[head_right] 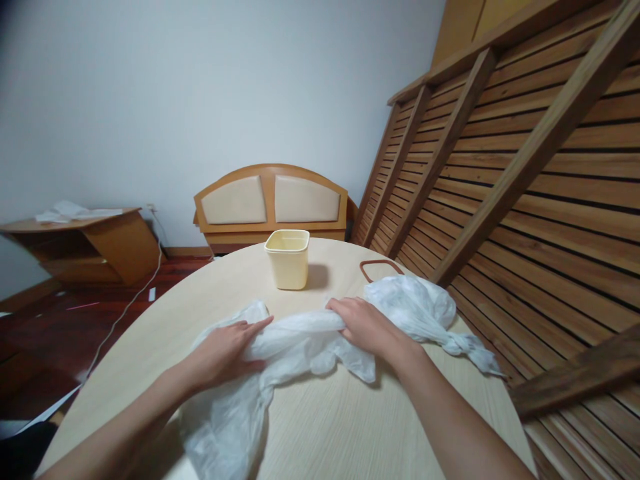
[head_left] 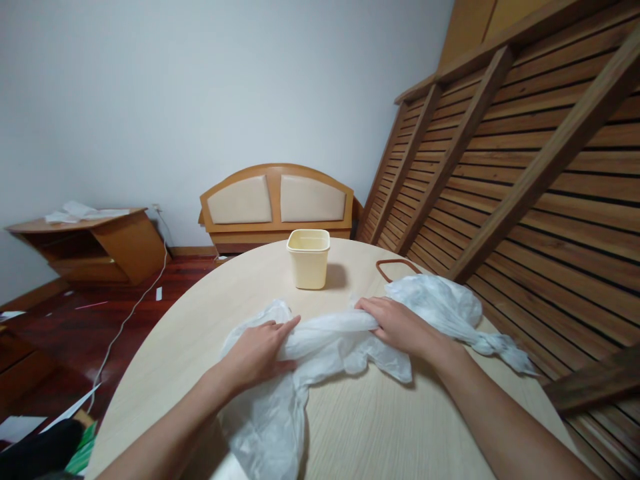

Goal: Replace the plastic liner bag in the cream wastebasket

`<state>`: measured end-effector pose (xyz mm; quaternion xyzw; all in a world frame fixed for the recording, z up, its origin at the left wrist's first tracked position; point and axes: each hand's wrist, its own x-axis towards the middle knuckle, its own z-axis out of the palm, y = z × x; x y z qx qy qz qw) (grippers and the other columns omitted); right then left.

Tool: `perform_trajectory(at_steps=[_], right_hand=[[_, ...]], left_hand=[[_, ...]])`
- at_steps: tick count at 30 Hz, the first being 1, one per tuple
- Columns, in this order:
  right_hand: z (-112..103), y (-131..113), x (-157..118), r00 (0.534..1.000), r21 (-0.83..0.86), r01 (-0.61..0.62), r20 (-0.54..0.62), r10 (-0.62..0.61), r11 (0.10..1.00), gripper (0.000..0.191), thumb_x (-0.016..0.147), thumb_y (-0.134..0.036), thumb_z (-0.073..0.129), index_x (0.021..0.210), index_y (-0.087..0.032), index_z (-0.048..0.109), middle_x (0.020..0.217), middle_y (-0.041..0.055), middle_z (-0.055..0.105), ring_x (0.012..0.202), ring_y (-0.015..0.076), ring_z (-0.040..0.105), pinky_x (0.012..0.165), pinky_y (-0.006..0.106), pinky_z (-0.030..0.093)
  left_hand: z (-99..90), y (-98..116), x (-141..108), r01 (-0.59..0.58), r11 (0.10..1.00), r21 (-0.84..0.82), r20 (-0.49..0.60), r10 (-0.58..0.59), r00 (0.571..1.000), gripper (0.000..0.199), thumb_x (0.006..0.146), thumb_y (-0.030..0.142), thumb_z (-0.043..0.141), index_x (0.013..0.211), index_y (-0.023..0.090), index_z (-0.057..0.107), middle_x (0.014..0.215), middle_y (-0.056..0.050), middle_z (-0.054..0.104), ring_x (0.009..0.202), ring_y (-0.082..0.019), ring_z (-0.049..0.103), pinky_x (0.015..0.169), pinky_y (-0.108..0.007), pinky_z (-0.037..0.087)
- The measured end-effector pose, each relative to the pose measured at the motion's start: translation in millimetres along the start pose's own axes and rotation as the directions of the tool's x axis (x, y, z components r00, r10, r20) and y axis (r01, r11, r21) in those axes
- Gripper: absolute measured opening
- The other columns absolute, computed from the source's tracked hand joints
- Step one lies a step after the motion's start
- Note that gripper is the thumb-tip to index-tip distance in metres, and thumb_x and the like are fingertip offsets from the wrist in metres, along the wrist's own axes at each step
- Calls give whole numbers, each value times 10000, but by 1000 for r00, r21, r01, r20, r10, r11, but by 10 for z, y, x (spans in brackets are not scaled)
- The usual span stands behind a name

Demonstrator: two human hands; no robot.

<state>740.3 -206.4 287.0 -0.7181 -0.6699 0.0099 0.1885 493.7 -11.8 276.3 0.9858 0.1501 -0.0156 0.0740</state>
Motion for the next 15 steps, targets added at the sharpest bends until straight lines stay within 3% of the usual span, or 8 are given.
perform_trajectory(at_steps=[3, 6, 7, 9, 11, 13, 15], right_hand=[[37, 7, -4, 1000, 41, 7, 4, -7, 999, 379, 737, -27, 520, 1031, -225, 654, 1001, 87, 719, 944, 271, 672, 834, 351, 482], [38, -74, -8, 998, 39, -7, 57, 5, 999, 260, 823, -191, 602, 1075, -226, 657, 997, 82, 718, 930, 268, 671, 823, 356, 488], [32, -114, -10, 996, 33, -10, 84, 7, 999, 251, 840, -311, 645, 1076, -227, 663, 982, 82, 718, 915, 273, 669, 812, 362, 489], [26, -196, -15, 991, 22, -2, 136, -2, 1000, 406, 784, -563, 706, 1013, -228, 688, 918, 77, 711, 872, 284, 660, 789, 379, 491], [34, -256, -23, 985, 17, 20, 172, -23, 1000, 532, 681, -693, 739, 924, -221, 701, 888, 76, 695, 872, 294, 646, 803, 403, 495], [56, -280, -33, 985, 5, 32, 171, -32, 999, 559, 635, -685, 776, 922, -211, 707, 1013, 103, 691, 985, 319, 627, 881, 442, 493], [75, -273, -42, 991, -28, 15, 131, -11, 999, 494, 668, -573, 801, 975, -195, 716, 1231, 147, 647, 1150, 349, 577, 980, 480, 463]], left_hand=[[30, -68, 37, -44, 996, 78, -52, 48, 997, 368, 840, 147, 565, 1186, 232, 661, 1024, -109, 723, 1047, -310, 657, 855, -384, 509], [26, -137, 77, -24, 996, 91, -95, 33, 995, 259, 803, 61, 478, 905, 195, 674, 1009, -114, 702, 1003, -288, 657, 861, -383, 503], [22, -157, 90, 7, 997, 78, -116, 2, 993, 261, 804, 57, 456, 902, 189, 660, 1025, -120, 696, 980, -279, 664, 857, -383, 505], [14, -196, 112, 32, 999, 33, -159, -26, 987, 309, 810, 56, 429, 995, 183, 641, 1095, -125, 690, 1000, -266, 668, 891, -391, 502], [8, -235, 123, -10, 1000, -11, -191, 7, 982, 383, 803, 66, 446, 1128, 179, 613, 1210, -125, 677, 1125, -271, 638, 999, -422, 463], [6, -270, 117, -77, 996, -43, -211, 66, 975, 468, 798, 116, 510, 1259, 179, 561, 1343, -122, 629, 1281, -285, 553, 1116, -467, 374], [16, -297, 99, -146, 986, -75, -196, 129, 972, 585, 817, 253, 604, 1383, 184, 476, 1472, -125, 533, 1404, -308, 434, 1190, -510, 272]])
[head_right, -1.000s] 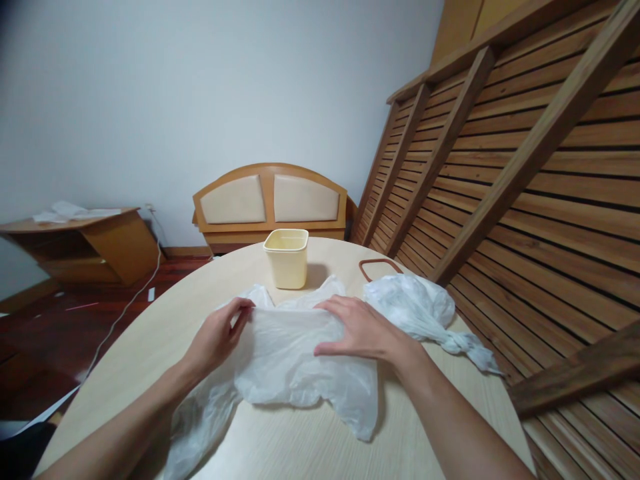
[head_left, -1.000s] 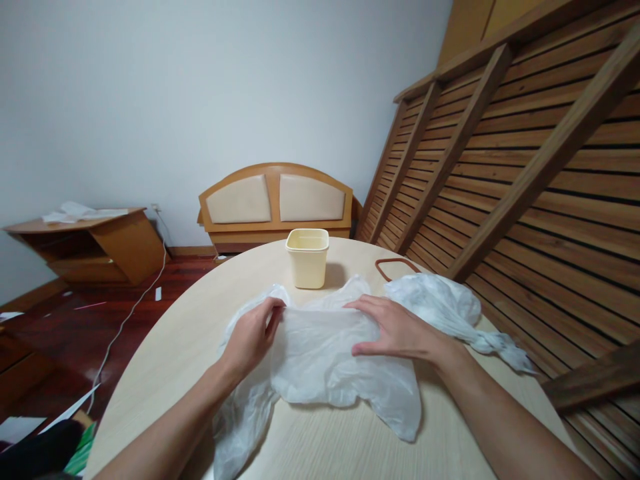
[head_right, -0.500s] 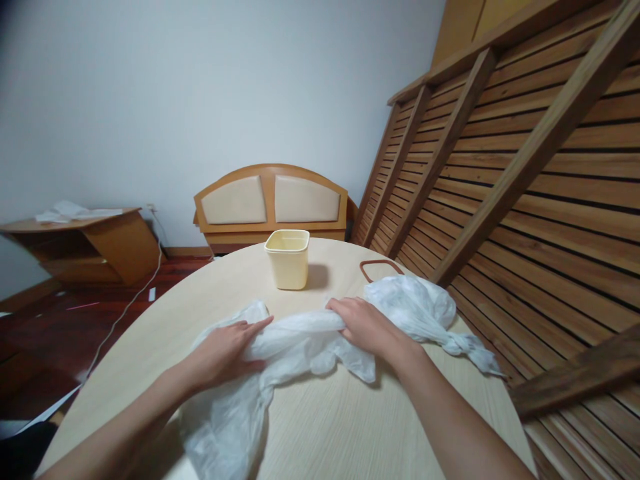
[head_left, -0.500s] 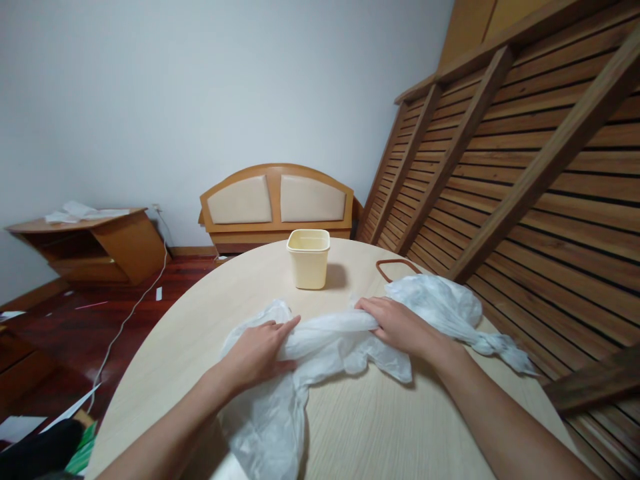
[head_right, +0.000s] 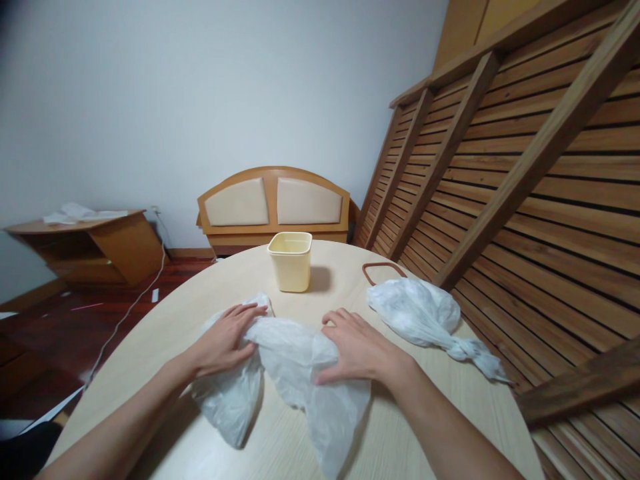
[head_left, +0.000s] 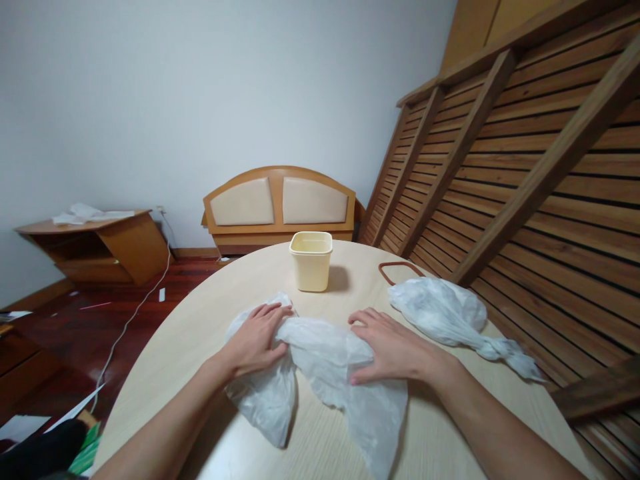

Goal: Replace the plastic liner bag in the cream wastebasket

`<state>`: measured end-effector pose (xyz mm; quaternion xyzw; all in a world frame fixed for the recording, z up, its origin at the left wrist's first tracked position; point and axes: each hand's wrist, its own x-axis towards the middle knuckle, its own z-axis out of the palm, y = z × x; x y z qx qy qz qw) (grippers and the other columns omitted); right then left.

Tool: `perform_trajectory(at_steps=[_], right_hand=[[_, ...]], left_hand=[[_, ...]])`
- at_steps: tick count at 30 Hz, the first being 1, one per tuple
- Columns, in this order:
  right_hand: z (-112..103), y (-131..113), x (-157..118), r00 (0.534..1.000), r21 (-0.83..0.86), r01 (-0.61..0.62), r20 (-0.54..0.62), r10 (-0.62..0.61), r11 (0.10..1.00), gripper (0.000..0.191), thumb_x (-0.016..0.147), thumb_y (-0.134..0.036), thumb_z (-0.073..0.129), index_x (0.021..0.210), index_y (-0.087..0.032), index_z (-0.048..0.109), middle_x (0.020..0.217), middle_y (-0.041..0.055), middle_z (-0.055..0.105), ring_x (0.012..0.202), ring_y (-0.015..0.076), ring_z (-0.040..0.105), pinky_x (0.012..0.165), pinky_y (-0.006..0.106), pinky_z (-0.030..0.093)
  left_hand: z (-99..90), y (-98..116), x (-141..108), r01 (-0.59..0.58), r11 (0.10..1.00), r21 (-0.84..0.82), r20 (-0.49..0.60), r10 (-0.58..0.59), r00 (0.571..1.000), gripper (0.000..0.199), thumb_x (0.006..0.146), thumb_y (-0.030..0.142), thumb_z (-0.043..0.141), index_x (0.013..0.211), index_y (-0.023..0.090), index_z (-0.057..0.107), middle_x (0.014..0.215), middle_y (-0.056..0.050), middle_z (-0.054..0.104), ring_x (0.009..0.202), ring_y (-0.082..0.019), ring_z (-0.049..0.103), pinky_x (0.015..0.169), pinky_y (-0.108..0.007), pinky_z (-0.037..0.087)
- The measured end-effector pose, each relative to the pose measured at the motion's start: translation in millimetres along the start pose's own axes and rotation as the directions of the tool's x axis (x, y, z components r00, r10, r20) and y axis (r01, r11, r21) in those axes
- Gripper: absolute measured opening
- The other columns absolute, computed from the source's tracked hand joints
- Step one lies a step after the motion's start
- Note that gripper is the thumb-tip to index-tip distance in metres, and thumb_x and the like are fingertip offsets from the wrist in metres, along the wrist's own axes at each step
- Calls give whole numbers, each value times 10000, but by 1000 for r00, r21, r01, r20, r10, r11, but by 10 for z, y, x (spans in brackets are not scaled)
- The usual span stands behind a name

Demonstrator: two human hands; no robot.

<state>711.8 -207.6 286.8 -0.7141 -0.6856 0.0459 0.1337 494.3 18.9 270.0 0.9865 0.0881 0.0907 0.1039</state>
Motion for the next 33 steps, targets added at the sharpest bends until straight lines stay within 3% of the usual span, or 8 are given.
perform_trajectory(at_steps=[5, 12, 18, 21, 24, 27, 30, 33], right_hand=[[21, 46, -3, 998, 69, -19, -62, 23, 997, 497, 807, -323, 698, 1290, -225, 639, 1369, 131, 620, 1314, 340, 515, 1140, 545, 327], [145, 27, -8, 991, 215, -24, 131, -5, 976, 1167, 615, -439, 832, 1588, -215, 229, 1565, 184, 399, 1410, 389, 411, 1183, 614, 183], [-1, 65, -14, 998, 185, -49, 47, 40, 982, 573, 706, -67, 582, 1227, -293, 654, 1163, 53, 739, 1064, 275, 679, 909, 361, 487], [-69, 155, -22, 998, 160, -58, -4, 59, 985, 524, 684, -13, 490, 1088, -284, 684, 1089, 36, 746, 1012, 254, 684, 851, 326, 490], [-72, 295, -31, 993, 178, -50, -101, 69, 983, 579, 704, -24, 456, 1196, -283, 618, 1145, 39, 716, 1013, 248, 671, 856, 330, 488], [-47, 460, -25, 973, 262, -60, -201, 116, 963, 598, 692, -32, 431, 1228, -254, 577, 1125, 51, 707, 986, 236, 665, 869, 338, 486], [-30, 615, 40, 924, 447, -24, -331, 190, 894, 504, 664, -71, 442, 1112, -226, 614, 1061, 55, 710, 996, 232, 649, 888, 350, 486], [-47, 722, 208, 861, 650, 20, -398, 318, 759, 347, 622, -135, 484, 907, -209, 668, 1019, 57, 728, 936, 228, 669, 801, 327, 513]], left_hand=[[92, -23, -53, -49, 996, -74, 135, 59, 989, 1170, 688, 653, 745, 1575, 167, 157, 1604, -208, 310, 1507, -378, 227, 1217, -577, 169], [107, -8, -1, 17, 1000, 20, 82, -19, 996, 749, 812, 328, 661, 1487, 186, 371, 1443, -181, 541, 1362, -304, 490, 1192, -520, 260], [-69, -98, 6, 4, 997, 72, 100, -11, 995, 216, 747, 209, 669, 962, 191, 686, 1094, -117, 698, 1096, -303, 625, 1066, -469, 420], [-141, -192, -20, -43, 999, 8, 63, 42, 997, 358, 686, 118, 638, 1032, 201, 675, 1350, -115, 603, 1281, -320, 520, 1091, -450, 406], [-199, -252, -54, 0, 984, -176, 54, 9, 999, 452, 690, 94, 572, 1127, 194, 630, 1264, -105, 654, 1235, -301, 558, 1050, -440, 439], [-259, -273, -87, 64, 866, -497, 39, -52, 998, 467, 796, 172, 526, 1262, 185, 545, 1076, -78, 701, 966, -232, 654, 845, -347, 525], [-309, -299, -107, 48, 675, -736, -32, -106, 994, 585, 853, 315, 564, 1412, 189, 442, 1165, -105, 685, 866, -196, 654, 721, -282, 521], [-312, -340, -101, 37, 549, -835, -131, -263, 956, 502, 787, 437, 675, 1211, 172, 638, 1204, -124, 676, 809, -194, 649, 651, -262, 501]])
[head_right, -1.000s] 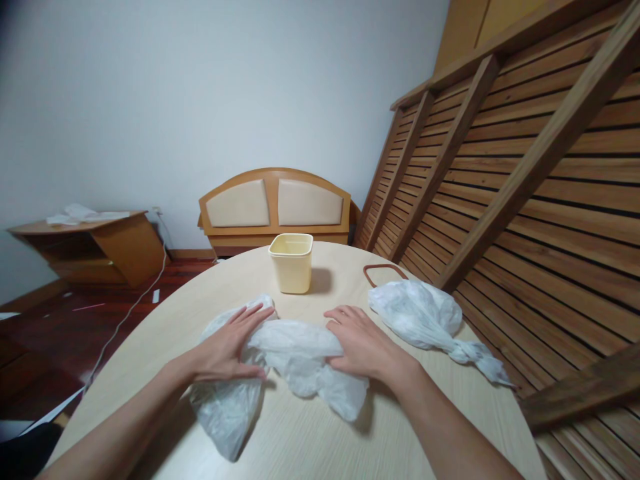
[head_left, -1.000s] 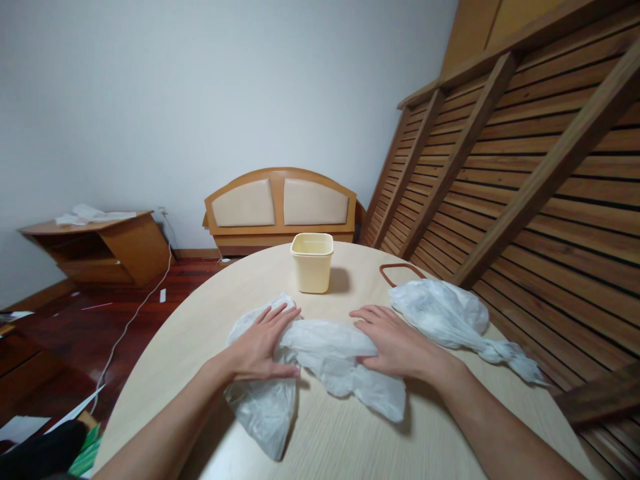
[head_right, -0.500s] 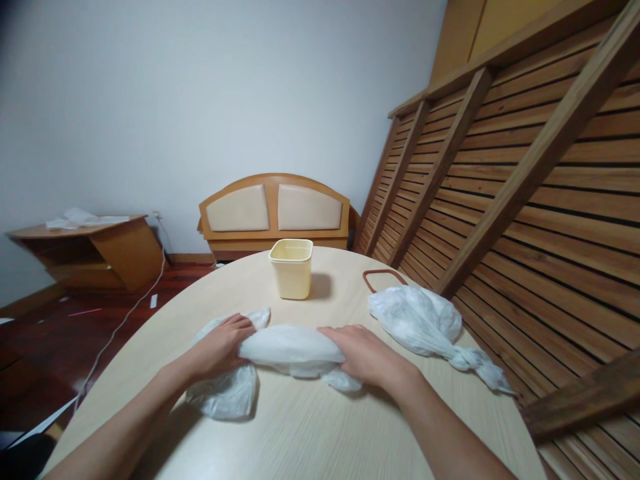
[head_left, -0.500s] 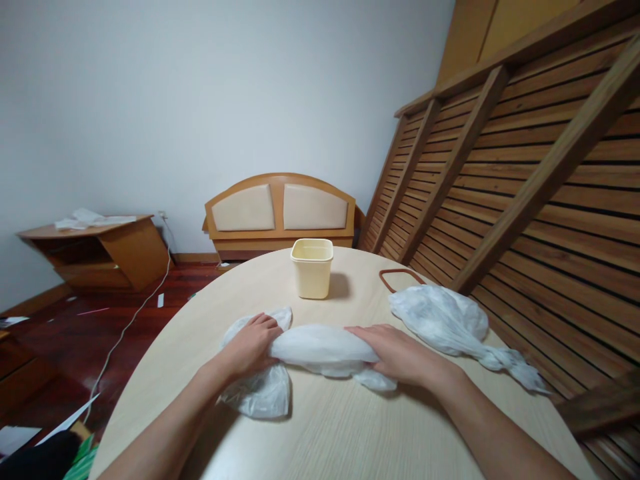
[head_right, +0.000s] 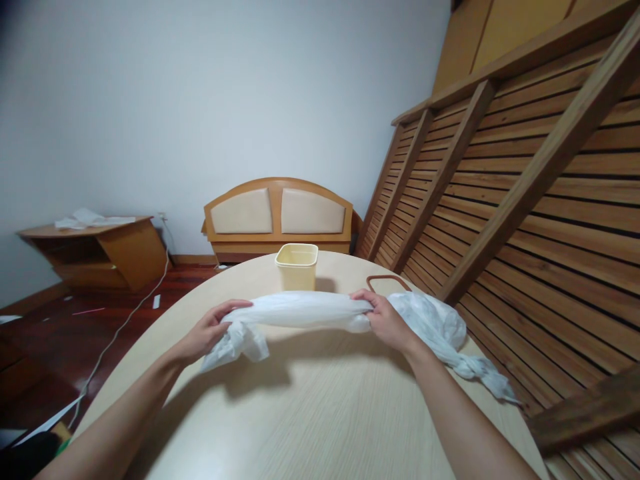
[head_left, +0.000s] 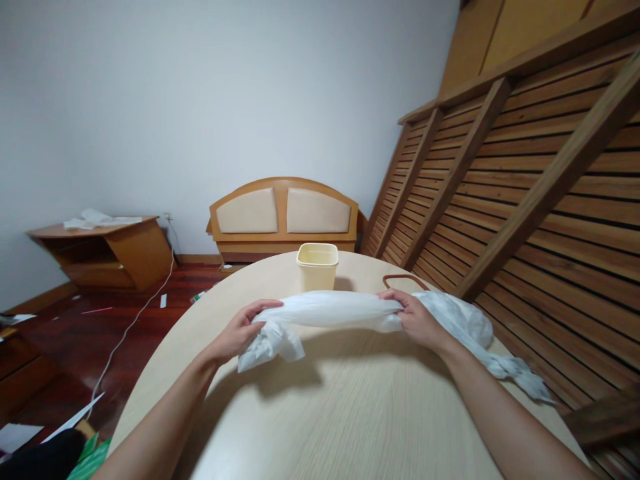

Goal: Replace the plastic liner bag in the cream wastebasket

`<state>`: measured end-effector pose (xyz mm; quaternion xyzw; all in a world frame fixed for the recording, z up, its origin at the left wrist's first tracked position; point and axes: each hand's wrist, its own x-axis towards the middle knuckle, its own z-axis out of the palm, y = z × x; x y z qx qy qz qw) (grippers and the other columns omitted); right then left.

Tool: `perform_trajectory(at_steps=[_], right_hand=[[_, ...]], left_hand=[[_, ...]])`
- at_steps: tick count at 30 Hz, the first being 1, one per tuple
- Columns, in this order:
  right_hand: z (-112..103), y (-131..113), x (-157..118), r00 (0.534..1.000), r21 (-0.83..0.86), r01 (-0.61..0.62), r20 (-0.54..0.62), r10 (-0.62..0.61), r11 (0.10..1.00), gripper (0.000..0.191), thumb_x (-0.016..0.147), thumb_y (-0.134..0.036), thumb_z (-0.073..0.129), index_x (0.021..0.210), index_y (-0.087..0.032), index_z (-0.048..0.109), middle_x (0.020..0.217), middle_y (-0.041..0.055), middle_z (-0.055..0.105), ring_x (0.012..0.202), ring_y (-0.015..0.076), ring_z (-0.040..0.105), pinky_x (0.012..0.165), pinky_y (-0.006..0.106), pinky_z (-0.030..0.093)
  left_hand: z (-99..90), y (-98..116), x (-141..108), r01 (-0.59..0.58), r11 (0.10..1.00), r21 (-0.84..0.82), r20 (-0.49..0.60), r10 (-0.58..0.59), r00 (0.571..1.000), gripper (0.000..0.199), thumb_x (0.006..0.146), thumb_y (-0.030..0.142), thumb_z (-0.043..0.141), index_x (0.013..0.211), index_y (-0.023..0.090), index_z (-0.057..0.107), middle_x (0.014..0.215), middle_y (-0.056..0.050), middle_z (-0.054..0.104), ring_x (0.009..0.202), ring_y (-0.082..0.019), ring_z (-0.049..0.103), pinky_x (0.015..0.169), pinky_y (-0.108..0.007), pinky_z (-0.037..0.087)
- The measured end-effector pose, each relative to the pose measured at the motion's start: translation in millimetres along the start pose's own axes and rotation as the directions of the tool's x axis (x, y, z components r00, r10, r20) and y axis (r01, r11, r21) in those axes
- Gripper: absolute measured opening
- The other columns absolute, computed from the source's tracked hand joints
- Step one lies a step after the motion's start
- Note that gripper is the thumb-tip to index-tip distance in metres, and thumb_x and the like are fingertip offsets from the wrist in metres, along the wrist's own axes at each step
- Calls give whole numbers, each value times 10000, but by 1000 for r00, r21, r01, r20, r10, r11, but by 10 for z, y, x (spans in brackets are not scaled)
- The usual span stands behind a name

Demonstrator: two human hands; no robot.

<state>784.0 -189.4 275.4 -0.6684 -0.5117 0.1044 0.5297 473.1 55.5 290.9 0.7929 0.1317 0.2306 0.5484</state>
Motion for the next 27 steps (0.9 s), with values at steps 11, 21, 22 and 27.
perform_trajectory(at_steps=[11, 21, 22, 27], right_hand=[[341, -536, 1186, 940, -46, 254, -223, -258, 966, 448, 713, -102, 487, 1039, -218, 773, 1177, 55, 706, 1145, 210, 615, 1038, 374, 449], [762, -423, 1534, 947, -392, 199, -157, -279, 898, 586, 785, -68, 526, 1342, -220, 625, 1421, 119, 538, 1319, 316, 468, 1159, 529, 321], [778, -402, 1515, 951, -409, 202, -134, -277, 890, 612, 804, -87, 523, 1405, -196, 562, 1454, 137, 514, 1335, 324, 454, 1157, 538, 317], [807, -359, 1402, 956, -446, 269, 15, -293, 854, 503, 883, -204, 531, 1381, -140, 540, 1332, 165, 615, 1242, 291, 544, 1083, 499, 412]], left_hand=[[137, 5, 14, -287, 938, 195, -463, 346, 816, 446, 888, 428, 633, 1276, 210, 657, 1329, -104, 630, 1267, -280, 540, 1057, -378, 433], [230, -93, 55, -297, 839, 456, -323, 467, 823, 498, 990, 328, 487, 1480, 254, 437, 1454, -125, 493, 1375, -270, 449, 1169, -484, 342], [215, -99, 66, -293, 842, 453, -328, 463, 824, 501, 988, 331, 489, 1480, 253, 433, 1455, -125, 489, 1378, -271, 445, 1172, -487, 337], [173, -97, 75, -247, 840, 482, -347, 443, 827, 454, 984, 322, 488, 1427, 224, 479, 1405, -128, 534, 1346, -261, 475, 1150, -476, 365]])
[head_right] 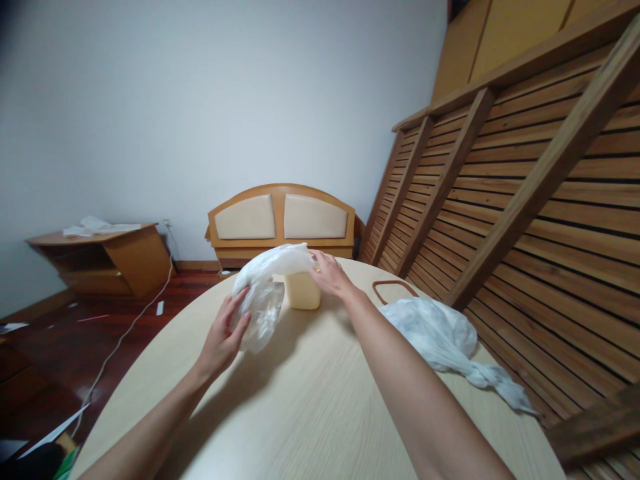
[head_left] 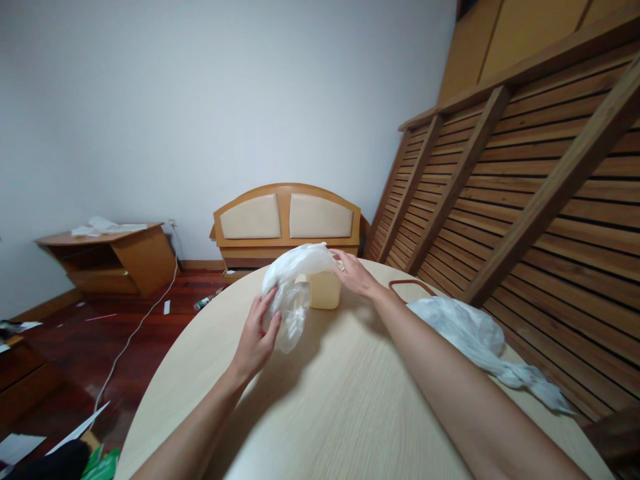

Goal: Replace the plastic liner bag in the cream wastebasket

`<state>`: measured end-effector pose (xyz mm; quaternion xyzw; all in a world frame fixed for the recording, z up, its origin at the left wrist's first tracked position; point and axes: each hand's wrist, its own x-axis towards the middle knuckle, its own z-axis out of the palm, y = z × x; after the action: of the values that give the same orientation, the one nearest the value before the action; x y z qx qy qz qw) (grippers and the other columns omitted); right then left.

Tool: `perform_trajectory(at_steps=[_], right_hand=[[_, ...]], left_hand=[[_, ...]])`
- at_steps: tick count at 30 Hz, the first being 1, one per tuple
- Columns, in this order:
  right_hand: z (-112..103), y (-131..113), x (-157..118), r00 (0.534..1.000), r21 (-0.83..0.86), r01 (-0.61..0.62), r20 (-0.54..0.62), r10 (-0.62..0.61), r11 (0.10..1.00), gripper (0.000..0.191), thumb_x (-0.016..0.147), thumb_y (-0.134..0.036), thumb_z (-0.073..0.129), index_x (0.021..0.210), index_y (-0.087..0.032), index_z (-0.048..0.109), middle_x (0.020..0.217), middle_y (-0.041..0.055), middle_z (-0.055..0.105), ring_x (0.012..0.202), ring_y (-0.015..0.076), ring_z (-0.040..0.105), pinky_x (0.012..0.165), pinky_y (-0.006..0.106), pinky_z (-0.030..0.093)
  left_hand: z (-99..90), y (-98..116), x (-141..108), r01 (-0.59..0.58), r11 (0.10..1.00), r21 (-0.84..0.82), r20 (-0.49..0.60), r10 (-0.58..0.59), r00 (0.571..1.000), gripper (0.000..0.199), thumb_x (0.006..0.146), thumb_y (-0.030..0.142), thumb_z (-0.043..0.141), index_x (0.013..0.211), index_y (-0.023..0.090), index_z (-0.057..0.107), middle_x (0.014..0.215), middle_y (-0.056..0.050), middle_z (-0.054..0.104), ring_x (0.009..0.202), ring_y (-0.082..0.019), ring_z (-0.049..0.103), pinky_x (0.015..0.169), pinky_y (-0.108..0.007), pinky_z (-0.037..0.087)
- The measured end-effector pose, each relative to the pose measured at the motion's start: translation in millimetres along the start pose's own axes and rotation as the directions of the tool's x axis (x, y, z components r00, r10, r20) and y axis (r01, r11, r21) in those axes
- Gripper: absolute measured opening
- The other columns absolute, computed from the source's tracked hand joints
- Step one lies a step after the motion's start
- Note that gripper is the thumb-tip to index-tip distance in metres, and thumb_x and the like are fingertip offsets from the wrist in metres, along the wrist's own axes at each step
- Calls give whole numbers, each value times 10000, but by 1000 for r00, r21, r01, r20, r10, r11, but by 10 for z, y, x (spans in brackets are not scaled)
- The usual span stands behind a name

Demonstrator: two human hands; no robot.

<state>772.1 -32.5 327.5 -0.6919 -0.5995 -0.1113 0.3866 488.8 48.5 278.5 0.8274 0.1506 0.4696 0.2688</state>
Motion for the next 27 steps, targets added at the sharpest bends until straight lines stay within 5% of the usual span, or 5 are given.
perform_trajectory(at_steps=[6, 16, 19, 23, 27], right_hand=[[-59, -53, -129, 988, -20, 126, 95, -123, 992, 170, 815, -140, 656, 962, -186, 728, 1095, 118, 719, 1164, 283, 590, 1058, 480, 426], [-556, -358, -615, 973, -2, 144, 182, -141, 990, 104, 865, -172, 655, 897, -206, 748, 1046, 94, 726, 1171, 282, 581, 1021, 448, 454], [-751, -462, -755, 964, 24, 104, 245, -106, 994, 165, 838, -298, 731, 982, -220, 739, 1137, 91, 703, 1245, 300, 537, 1082, 485, 402], [-867, -548, -820, 988, 95, -32, 155, 17, 995, 686, 802, -445, 763, 1407, -240, 511, 1353, 120, 607, 1272, 288, 542, 1081, 483, 416], [-752, -489, -800, 993, 147, -45, 118, 28, 988, 383, 981, -362, 515, 1345, -262, 575, 1305, 98, 654, 1243, 244, 584, 1079, 463, 429]], left_hand=[[-50, 151, 1, -105, 989, 102, -28, 109, 994, 327, 931, 311, 566, 1237, 196, 584, 1183, -109, 625, 1139, -254, 592, 994, -413, 477], [-143, 719, 628, -71, 979, 192, -252, 120, 960, 236, 877, 357, 568, 728, 220, 446, 693, 28, 493, 650, -154, 502, 650, -268, 396], [-83, 881, 814, -6, 988, 154, -285, 50, 957, 285, 852, 355, 589, 678, 224, 405, 629, 51, 446, 590, -134, 455, 603, -252, 349], [20, 1032, 898, 53, 988, 146, -274, -11, 962, 279, 839, 331, 595, 669, 224, 402, 614, 59, 441, 571, -125, 434, 593, -244, 331], [81, 1090, 877, 64, 984, 167, -142, -40, 989, 197, 837, 338, 602, 746, 221, 473, 699, 47, 549, 591, -127, 483, 610, -239, 360]])
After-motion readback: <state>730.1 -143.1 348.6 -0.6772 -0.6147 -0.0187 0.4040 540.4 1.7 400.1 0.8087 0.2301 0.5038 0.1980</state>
